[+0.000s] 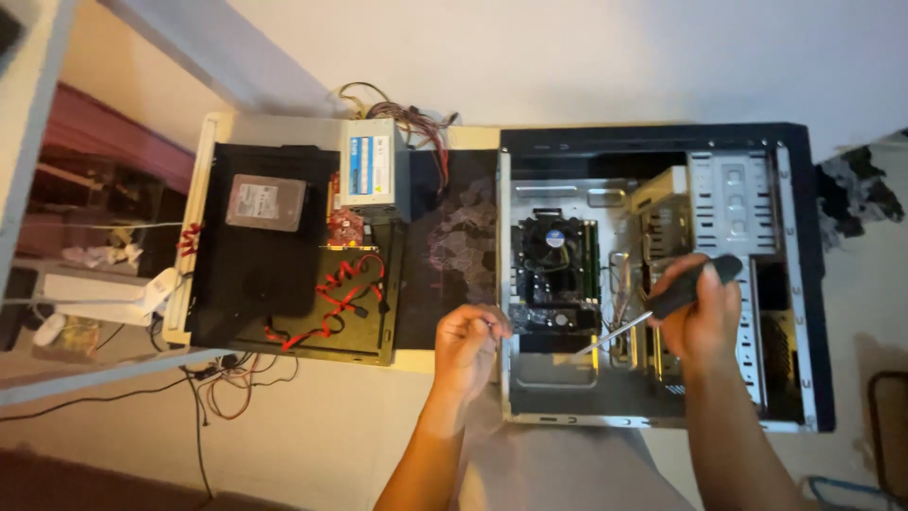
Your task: Mounting a motherboard into a computer case and securing it with screws using a screwdriver.
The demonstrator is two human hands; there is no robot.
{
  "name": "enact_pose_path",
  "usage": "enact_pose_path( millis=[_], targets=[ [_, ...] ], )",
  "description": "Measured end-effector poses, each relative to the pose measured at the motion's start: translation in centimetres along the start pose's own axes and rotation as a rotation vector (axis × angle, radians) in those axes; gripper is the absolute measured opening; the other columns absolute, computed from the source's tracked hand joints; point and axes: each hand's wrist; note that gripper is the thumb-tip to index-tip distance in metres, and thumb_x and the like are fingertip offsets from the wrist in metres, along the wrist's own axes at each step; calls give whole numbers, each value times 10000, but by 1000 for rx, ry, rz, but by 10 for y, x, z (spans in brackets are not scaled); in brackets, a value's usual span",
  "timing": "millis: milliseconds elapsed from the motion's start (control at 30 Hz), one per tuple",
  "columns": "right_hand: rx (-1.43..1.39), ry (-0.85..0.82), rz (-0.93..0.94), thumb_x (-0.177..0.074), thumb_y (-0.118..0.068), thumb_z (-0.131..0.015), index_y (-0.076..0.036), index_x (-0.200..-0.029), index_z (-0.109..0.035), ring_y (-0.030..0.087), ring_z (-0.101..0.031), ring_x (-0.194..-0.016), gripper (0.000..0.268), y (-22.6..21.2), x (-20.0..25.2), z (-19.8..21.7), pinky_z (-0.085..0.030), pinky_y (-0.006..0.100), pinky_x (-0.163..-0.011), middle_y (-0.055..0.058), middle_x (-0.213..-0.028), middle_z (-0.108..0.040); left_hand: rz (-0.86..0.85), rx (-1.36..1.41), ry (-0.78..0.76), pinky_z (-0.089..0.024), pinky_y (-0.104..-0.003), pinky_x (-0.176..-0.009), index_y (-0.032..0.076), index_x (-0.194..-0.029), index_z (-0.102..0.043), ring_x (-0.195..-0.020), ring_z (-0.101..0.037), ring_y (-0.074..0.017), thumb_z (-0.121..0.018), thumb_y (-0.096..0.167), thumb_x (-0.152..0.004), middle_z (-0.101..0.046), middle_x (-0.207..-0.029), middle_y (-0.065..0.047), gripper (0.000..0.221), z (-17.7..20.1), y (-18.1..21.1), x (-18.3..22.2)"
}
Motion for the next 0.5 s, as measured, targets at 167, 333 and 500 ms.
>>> enact_pose_path(
  millis=[167,333,500],
  targets=[
    [57,23,222,-955,-340,-640,29,-970,-559,276,-713,-617,379,-14,33,-43,-622,320,-547,237,-784,-646,163,111,32,-561,-349,-732,-36,-965,-674,-757,-653,-258,-757,162,-916,-630,-774,-170,220,-5,-17,12],
    [42,35,260,-972,-317,-648,32,-965,-547,251,-715,-663,363,-14,42,-68,-621,290,-597,221,-789,-642,206,170,66,-601,-344,-765,-24,-951,-664,-784,-691,-247,-751,163,-921,-617,-804,-150,208,11,-31,25],
    [156,26,276,-939,-334,-655,20,-902,-586,223,-705,-635,363,-14,49,-81,-607,279,-596,197,-738,-653,218,187,62,-621,-378,-734,-21,-932,-660,-782,-707,-287,-739,189,-929,-612,-852,-191,224,1,-26,24]
  ],
)
Point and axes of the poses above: each hand's wrist, its own x-axis away from the middle knuckle, its own z-axis out of the back of the hand, y = z × x
